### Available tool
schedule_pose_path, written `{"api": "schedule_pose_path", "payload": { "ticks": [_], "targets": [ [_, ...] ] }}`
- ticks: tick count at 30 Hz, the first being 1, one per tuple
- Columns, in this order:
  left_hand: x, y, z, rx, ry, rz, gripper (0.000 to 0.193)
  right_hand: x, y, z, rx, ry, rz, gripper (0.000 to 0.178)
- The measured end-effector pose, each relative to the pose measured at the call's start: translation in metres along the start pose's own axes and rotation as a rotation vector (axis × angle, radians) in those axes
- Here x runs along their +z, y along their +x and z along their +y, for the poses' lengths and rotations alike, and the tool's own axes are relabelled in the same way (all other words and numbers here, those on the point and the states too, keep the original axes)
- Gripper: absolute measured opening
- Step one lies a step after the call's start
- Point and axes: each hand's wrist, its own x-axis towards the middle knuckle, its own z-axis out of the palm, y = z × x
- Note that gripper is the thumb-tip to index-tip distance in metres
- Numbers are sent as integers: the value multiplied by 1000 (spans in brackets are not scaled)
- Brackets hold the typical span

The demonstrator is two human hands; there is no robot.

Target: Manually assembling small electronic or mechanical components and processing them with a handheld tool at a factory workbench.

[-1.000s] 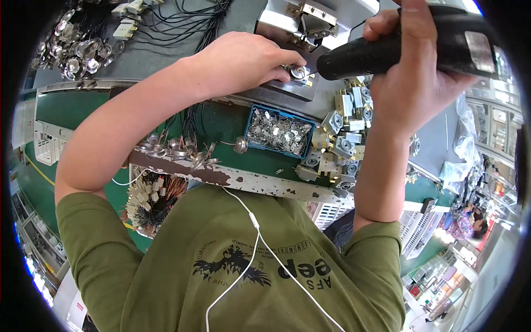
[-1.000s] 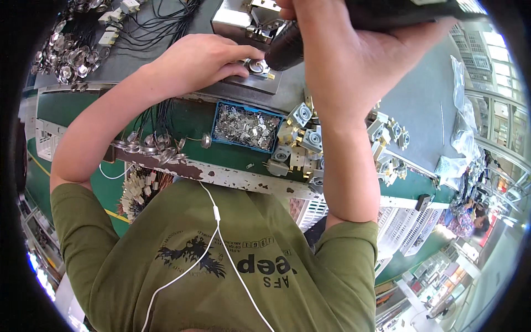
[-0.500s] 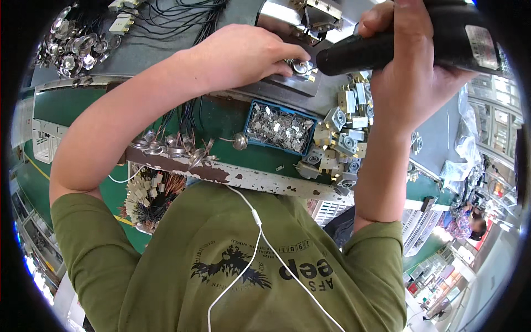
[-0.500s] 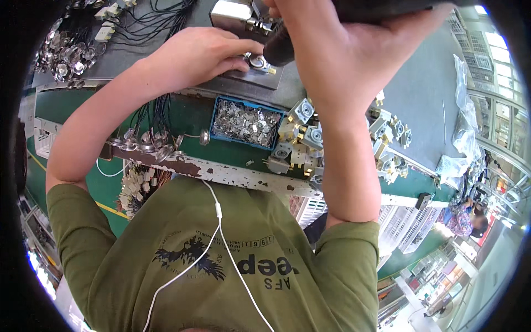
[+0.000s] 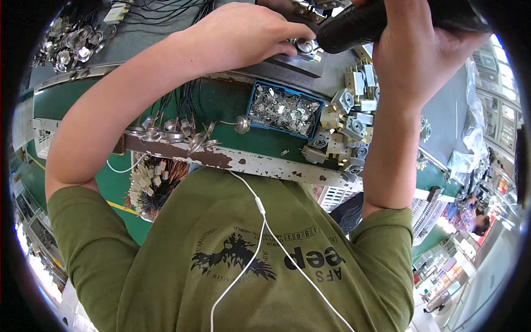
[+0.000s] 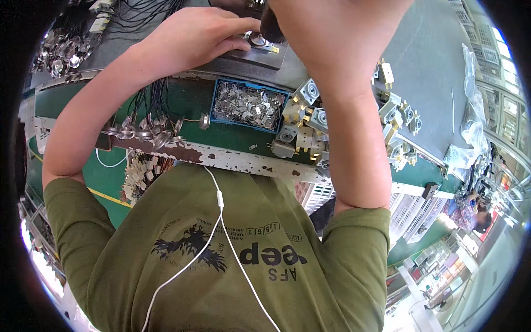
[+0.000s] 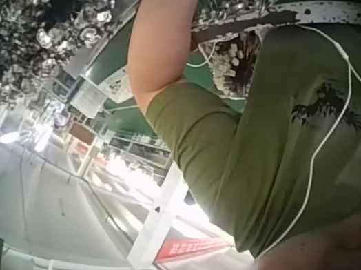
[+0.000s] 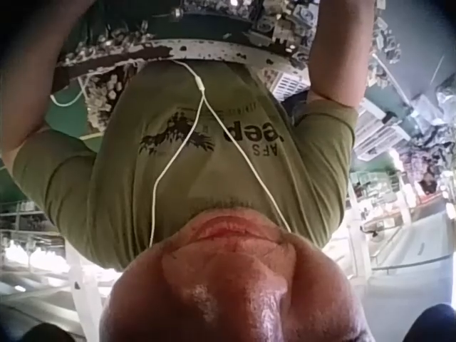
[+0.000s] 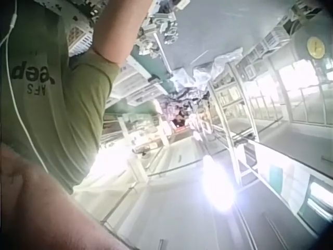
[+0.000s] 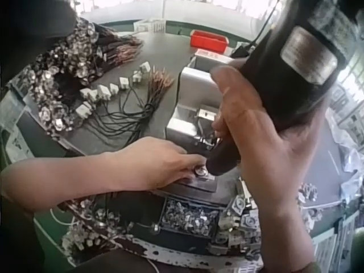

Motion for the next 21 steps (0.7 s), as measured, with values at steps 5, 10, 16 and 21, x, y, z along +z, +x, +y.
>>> {"api": "schedule_pose_path", "payload": {
  "ticks": [5,10,16,21],
  "targets": [
    [-22,23,1,-346,-234,-601,35,2,4,9,-146,55,-15,33],
    [-24,21,17,-144,-41,-366,32,-68,3,8,-78,170,27,29],
    [-4,0,53,133,-142,-604,3,-85,24,28,-58,321,53,27],
    [-4,-7,57,115,-124,-538,2,-93,40,17,-82,432,46,27]
  ]
}}
